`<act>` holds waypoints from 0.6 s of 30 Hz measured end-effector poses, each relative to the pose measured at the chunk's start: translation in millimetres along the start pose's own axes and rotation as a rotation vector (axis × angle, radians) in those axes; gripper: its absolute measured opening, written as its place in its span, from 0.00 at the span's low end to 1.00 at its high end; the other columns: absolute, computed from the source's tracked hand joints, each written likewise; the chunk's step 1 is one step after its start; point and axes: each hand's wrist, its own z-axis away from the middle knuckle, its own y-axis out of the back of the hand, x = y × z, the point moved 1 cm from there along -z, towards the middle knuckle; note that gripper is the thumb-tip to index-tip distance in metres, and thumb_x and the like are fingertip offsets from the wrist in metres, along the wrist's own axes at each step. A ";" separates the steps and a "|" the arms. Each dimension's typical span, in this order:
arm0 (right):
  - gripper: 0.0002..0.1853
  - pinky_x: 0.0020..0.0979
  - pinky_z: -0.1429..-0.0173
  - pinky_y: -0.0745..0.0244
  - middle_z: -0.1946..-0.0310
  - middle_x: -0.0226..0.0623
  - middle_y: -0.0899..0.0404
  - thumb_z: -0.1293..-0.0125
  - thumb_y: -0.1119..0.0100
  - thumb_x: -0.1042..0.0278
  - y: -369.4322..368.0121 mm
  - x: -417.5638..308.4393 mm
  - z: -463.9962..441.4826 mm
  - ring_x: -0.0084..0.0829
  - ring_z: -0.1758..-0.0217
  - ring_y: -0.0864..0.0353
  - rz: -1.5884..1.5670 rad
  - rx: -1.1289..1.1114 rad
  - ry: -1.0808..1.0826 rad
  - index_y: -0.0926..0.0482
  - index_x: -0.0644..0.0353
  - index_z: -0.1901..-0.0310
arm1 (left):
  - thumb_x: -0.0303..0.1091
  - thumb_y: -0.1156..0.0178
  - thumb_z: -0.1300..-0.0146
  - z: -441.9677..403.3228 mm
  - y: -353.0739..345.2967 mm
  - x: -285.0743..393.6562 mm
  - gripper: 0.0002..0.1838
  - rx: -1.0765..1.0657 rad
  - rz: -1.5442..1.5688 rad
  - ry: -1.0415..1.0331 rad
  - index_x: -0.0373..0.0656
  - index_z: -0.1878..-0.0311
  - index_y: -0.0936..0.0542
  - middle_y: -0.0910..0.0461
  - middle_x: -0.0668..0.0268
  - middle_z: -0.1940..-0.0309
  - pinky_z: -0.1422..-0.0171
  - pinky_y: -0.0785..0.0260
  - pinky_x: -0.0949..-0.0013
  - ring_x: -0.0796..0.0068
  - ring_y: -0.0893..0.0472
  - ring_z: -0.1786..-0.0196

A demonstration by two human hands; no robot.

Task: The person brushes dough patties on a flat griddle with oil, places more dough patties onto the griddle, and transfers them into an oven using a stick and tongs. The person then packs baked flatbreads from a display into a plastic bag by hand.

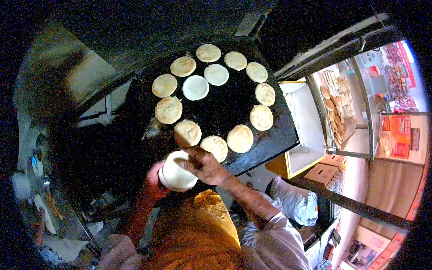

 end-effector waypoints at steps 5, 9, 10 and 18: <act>0.14 0.34 0.48 0.24 0.53 0.45 0.22 0.38 0.36 0.71 12.3 -11.4 3.7 0.39 0.52 0.21 0.198 0.193 0.305 0.22 0.64 0.51 | 0.45 0.48 0.35 -6.8 11.2 -12.0 0.27 0.031 -0.140 0.002 0.39 0.38 0.30 0.21 0.56 0.47 0.41 0.27 0.56 0.60 0.19 0.48; 0.09 0.27 0.48 0.25 0.60 0.33 0.19 0.36 0.39 0.76 34.5 -14.9 8.1 0.23 0.55 0.23 -0.414 0.339 -0.151 0.22 0.66 0.55 | 0.45 0.47 0.35 -2.2 7.0 -9.2 0.26 -0.060 -0.068 -0.045 0.40 0.38 0.30 0.23 0.54 0.45 0.38 0.29 0.55 0.59 0.21 0.44; 0.09 0.27 0.48 0.25 0.59 0.34 0.19 0.36 0.40 0.76 46.3 -4.5 0.3 0.24 0.55 0.22 -0.374 0.410 -0.132 0.22 0.66 0.55 | 0.47 0.48 0.35 1.6 -1.9 -4.6 0.26 -0.007 -0.130 -0.111 0.41 0.38 0.29 0.23 0.54 0.44 0.37 0.30 0.55 0.59 0.21 0.44; 0.23 0.32 0.56 0.21 0.54 0.44 0.20 0.29 0.46 0.56 38.8 14.5 9.9 0.31 0.57 0.20 0.085 0.257 -0.254 0.27 0.67 0.43 | 0.54 0.56 0.32 2.5 -19.5 3.1 0.30 -0.011 0.024 -0.059 0.41 0.36 0.32 0.25 0.54 0.42 0.36 0.31 0.54 0.59 0.22 0.43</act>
